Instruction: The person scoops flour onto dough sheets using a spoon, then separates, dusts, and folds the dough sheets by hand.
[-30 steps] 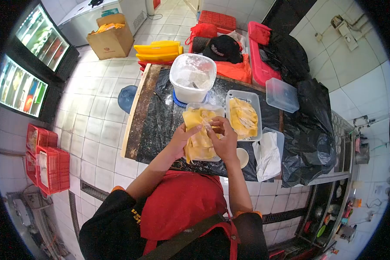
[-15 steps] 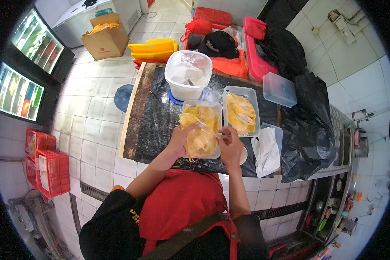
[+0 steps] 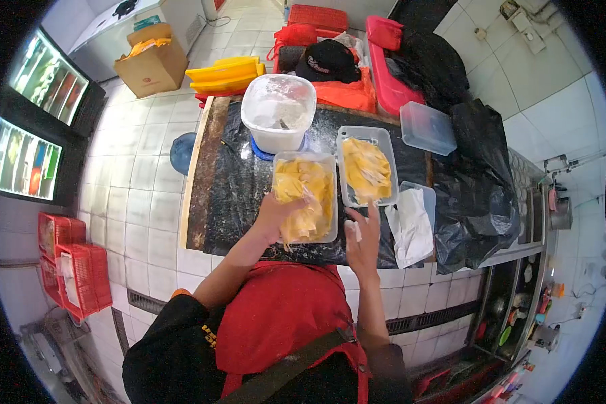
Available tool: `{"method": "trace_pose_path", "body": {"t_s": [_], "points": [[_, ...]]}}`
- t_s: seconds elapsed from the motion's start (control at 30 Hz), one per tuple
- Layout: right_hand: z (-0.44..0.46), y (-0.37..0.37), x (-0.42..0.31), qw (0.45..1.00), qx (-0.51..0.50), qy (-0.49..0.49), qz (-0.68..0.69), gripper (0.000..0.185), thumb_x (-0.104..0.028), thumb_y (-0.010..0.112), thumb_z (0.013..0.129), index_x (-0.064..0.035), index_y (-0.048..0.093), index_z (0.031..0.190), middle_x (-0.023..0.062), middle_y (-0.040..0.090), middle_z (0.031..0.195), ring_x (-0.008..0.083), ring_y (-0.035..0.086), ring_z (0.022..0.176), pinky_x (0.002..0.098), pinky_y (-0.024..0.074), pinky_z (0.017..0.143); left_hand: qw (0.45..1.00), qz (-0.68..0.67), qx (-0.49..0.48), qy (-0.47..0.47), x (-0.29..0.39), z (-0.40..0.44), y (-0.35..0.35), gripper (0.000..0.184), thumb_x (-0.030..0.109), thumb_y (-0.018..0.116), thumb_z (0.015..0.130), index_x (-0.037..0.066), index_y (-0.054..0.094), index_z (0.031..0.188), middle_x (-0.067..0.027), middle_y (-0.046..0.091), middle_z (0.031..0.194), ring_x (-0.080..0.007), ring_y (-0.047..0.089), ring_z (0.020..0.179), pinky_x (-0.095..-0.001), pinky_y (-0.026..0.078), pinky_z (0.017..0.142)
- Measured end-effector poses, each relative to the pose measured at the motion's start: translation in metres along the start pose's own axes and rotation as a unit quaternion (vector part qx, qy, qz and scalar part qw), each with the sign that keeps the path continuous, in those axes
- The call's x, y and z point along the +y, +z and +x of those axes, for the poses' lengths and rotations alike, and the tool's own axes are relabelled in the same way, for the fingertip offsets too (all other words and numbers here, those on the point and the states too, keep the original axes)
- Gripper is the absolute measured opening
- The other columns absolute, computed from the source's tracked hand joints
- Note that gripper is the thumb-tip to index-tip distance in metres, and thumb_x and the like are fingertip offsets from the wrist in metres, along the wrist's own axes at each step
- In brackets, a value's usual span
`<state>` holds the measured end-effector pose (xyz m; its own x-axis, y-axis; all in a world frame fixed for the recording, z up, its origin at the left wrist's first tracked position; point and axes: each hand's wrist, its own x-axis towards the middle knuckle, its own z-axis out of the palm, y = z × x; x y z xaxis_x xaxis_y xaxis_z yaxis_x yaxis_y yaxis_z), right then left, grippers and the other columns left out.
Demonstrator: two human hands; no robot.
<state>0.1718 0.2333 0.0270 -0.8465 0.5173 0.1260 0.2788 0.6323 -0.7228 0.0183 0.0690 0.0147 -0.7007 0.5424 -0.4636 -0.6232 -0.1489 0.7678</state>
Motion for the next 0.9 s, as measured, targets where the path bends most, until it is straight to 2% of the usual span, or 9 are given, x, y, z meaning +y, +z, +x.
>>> {"method": "trace_pose_path", "body": {"t_s": [0.13,0.27,0.33,0.37,0.43,0.53,0.67,0.73,0.9], "points": [[0.028,0.007,-0.036,0.986,-0.033,-0.134,0.098,0.034,-0.036,0.054,0.098,-0.0155,0.067,0.121,0.0203,0.031,0.156,0.0428,0.024,0.145,0.0524,0.0182,0.116,0.998,0.059,0.004,0.028,0.008,-0.009,0.009,0.035,0.007,0.074,0.084,-0.001,0.062,0.116,-0.0104,0.070,0.106,-0.0217,0.070,0.090,-0.0342,0.059,0.077],[0.046,0.029,-0.033,0.980,-0.047,-0.180,-0.075,0.030,-0.030,0.056,0.097,-0.0158,0.068,0.120,0.0209,0.032,0.155,0.0400,0.027,0.144,0.0461,0.0233,0.116,0.995,0.072,-0.009,0.071,0.015,-0.023,0.008,0.033,0.007,0.075,0.084,-0.001,0.063,0.114,-0.0107,0.070,0.103,-0.0202,0.070,0.087,-0.0340,0.059,0.077],[0.052,0.039,-0.021,0.989,-0.058,-0.132,0.038,0.026,-0.024,0.062,0.094,-0.0121,0.069,0.116,0.0187,0.048,0.144,0.0355,0.049,0.129,0.0421,0.0391,0.106,0.995,0.070,0.008,0.070,0.017,-0.024,0.005,0.032,0.007,0.075,0.084,-0.002,0.063,0.113,-0.0108,0.070,0.103,-0.0197,0.070,0.087,-0.0339,0.059,0.076],[0.049,0.046,-0.018,0.988,-0.063,-0.136,0.039,0.026,-0.024,0.062,0.094,-0.0121,0.069,0.116,0.0187,0.048,0.144,0.0355,0.049,0.129,0.0421,0.0391,0.106,0.996,0.052,0.018,0.075,0.016,-0.023,0.004,0.033,0.008,0.075,0.084,-0.002,0.063,0.113,-0.0106,0.070,0.102,-0.0195,0.070,0.087,-0.0337,0.059,0.076],[0.038,0.055,-0.022,0.924,-0.145,0.113,0.334,0.021,-0.016,0.070,0.089,-0.0060,0.070,0.108,0.0147,0.063,0.123,0.0275,0.064,0.104,0.0354,0.0504,0.089,0.996,0.033,0.030,0.079,0.008,-0.019,-0.003,0.033,0.009,0.075,0.084,-0.002,0.063,0.113,-0.0103,0.071,0.101,-0.0193,0.070,0.086,-0.0334,0.059,0.075],[0.033,0.046,-0.031,0.992,-0.069,0.009,0.102,0.023,-0.008,0.073,0.085,-0.0021,0.067,0.107,0.0098,0.069,0.102,0.0187,0.066,0.089,0.0292,0.0525,0.079,0.992,0.095,0.032,0.078,0.000,-0.012,-0.018,0.031,0.012,0.076,0.084,-0.001,0.066,0.110,-0.0091,0.071,0.099,-0.0165,0.069,0.082,-0.0302,0.058,0.073],[0.030,0.053,-0.019,0.990,-0.065,-0.061,0.106,0.031,-0.008,0.071,0.087,-0.0015,0.062,0.116,0.0084,0.068,0.095,0.0156,0.065,0.088,0.0285,0.0518,0.079,0.976,0.216,-0.038,0.014,-0.003,-0.011,-0.025,0.030,0.015,0.077,0.083,0.001,0.069,0.109,-0.0062,0.072,0.098,-0.0121,0.067,0.079,-0.0276,0.055,0.071],[0.033,0.063,-0.017,0.926,-0.069,0.130,0.346,0.022,-0.010,0.069,0.092,-0.0026,0.062,0.112,0.0052,0.069,0.094,0.0127,0.065,0.085,0.0279,0.0530,0.073,0.973,0.222,-0.056,0.012,0.001,-0.014,-0.020,0.030,0.016,0.078,0.083,0.001,0.070,0.108,-0.0053,0.072,0.098,-0.0112,0.066,0.080,-0.0274,0.054,0.071],[0.050,0.060,0.001,0.890,-0.166,0.198,0.375,0.027,-0.006,0.071,0.089,-0.0026,0.061,0.114,0.0039,0.068,0.095,0.0116,0.064,0.086,0.0253,0.0510,0.074,0.950,0.283,-0.120,0.053,0.000,-0.017,-0.028,0.039,0.016,0.081,0.079,0.001,0.068,0.113,-0.0049,0.072,0.098,-0.0124,0.066,0.085,-0.0288,0.053,0.078]]}}
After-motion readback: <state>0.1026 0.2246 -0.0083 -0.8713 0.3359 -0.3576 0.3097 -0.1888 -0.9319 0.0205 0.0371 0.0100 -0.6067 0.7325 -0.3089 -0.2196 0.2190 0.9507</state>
